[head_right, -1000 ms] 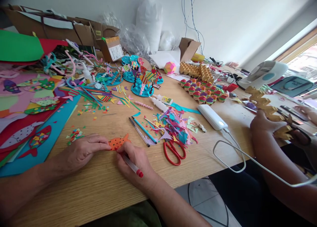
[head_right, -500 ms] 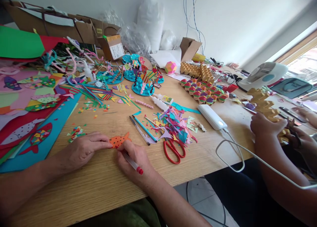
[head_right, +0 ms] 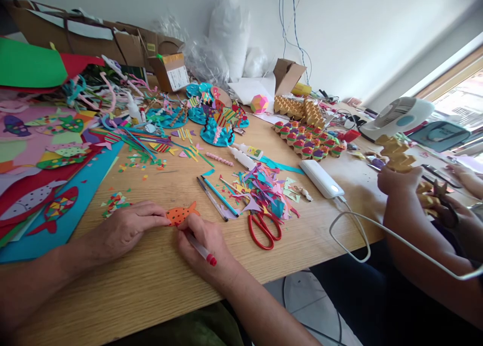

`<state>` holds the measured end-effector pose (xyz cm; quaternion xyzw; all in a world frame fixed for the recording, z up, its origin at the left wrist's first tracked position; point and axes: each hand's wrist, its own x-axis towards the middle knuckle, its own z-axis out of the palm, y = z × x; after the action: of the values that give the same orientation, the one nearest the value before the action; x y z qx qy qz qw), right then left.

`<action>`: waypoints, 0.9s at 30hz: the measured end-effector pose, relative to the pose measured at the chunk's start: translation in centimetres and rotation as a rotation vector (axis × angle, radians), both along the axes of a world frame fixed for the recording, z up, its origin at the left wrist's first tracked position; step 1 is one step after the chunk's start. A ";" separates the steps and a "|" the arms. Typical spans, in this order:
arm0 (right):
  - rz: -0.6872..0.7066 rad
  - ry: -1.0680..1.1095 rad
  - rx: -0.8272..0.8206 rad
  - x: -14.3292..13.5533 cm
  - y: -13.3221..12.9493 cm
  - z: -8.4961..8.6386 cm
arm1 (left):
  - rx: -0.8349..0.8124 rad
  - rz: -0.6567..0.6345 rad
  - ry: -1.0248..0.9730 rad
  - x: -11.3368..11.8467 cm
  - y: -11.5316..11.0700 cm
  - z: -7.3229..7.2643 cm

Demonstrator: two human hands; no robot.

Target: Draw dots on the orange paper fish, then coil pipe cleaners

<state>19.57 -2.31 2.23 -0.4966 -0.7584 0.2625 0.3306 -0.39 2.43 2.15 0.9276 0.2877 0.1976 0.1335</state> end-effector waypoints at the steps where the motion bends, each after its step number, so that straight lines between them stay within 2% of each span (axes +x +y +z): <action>1: 0.003 0.002 0.005 0.0 0.0 0.0 | -0.006 0.003 0.002 0.0 0.0 0.0; 27: 0.015 -0.012 -0.013 0.1 -0.1 -0.1 | -0.026 0.013 0.004 0.2 -0.1 0.2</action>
<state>19.68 -2.37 2.15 -0.4946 -0.7624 0.2669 0.3208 -0.20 2.35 2.33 0.9243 0.2963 0.1929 0.1439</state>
